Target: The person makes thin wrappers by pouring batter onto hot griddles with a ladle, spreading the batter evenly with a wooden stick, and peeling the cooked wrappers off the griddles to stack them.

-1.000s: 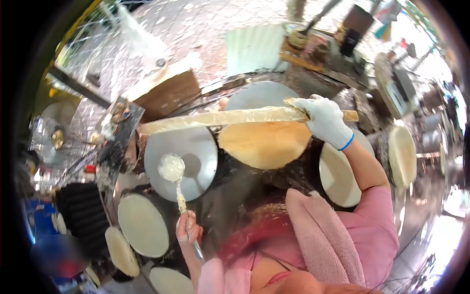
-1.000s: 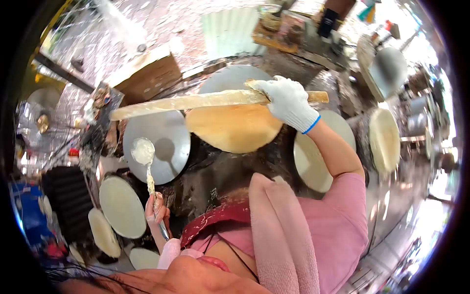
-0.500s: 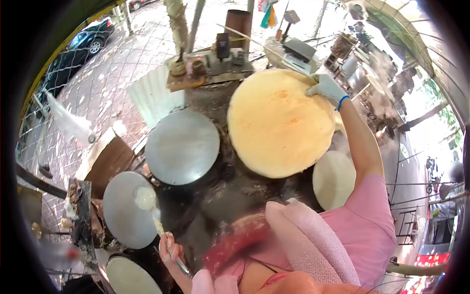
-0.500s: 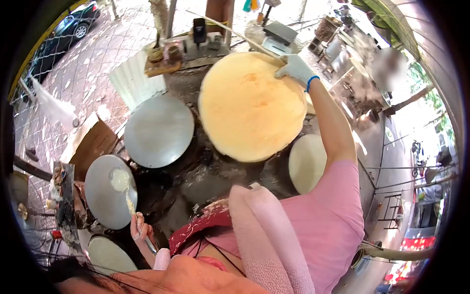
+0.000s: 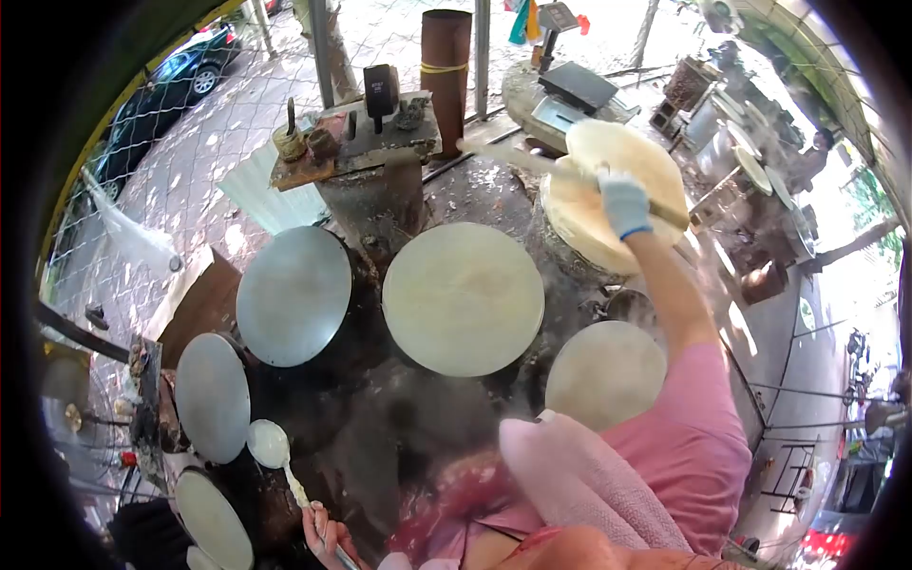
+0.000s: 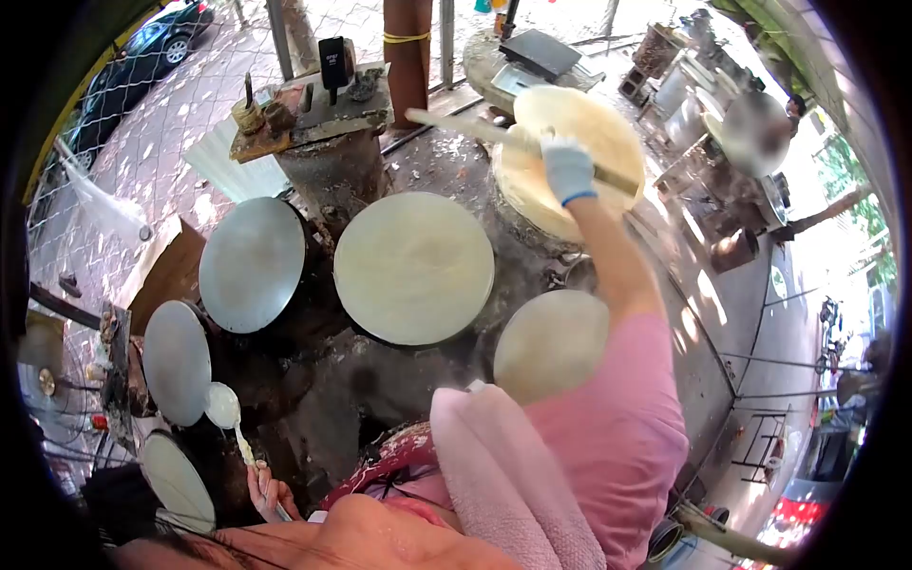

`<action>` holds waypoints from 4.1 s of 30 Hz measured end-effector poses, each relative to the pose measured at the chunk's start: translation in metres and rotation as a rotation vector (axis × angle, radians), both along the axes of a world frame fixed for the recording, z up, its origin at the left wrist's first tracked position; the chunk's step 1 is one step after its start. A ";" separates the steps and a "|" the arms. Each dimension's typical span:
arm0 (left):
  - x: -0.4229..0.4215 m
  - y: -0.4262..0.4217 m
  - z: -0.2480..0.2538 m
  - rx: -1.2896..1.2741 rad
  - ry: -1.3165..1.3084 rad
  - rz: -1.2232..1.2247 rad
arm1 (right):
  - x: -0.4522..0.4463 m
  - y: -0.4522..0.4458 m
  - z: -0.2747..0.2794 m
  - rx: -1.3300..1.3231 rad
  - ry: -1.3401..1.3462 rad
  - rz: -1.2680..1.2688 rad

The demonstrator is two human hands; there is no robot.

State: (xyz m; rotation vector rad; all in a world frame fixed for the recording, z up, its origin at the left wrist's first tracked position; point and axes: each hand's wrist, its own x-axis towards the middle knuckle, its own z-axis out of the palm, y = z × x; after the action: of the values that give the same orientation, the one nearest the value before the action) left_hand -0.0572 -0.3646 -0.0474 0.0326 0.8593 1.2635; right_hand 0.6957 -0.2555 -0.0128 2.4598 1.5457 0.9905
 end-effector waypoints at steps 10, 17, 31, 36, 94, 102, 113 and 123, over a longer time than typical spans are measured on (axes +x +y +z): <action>-0.010 -0.090 0.016 -0.002 -0.016 0.069 | 0.024 -0.019 -0.132 -0.067 0.167 -0.016; -0.043 -0.191 -0.009 0.205 -0.416 0.260 | -0.056 -0.005 -0.085 -0.136 0.559 0.014; -0.246 -0.585 -0.079 -0.559 0.566 0.864 | -0.674 -0.271 -0.152 -0.887 1.556 0.616; -0.348 -0.752 -0.260 -1.080 1.877 -0.170 | -0.768 -0.366 -0.179 -1.219 1.273 0.810; -0.265 -0.584 0.079 -0.243 0.583 0.896 | -0.752 -0.330 -0.188 -0.941 1.891 0.751; -0.281 -0.311 -0.001 -0.103 -0.162 0.373 | -0.674 -0.193 -0.232 -0.692 1.778 0.604; -0.289 0.184 -0.008 0.249 0.191 -0.184 | -0.630 0.071 -0.215 -0.331 2.001 0.496; -0.250 0.418 -0.154 0.146 0.669 -0.071 | -0.787 0.227 -0.187 -0.460 1.081 0.382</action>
State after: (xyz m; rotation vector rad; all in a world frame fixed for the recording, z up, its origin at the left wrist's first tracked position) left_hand -0.3075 0.0534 -0.2010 0.6260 1.3169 1.2586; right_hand -0.0910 -0.0280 -0.2002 2.4312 2.1718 -0.8296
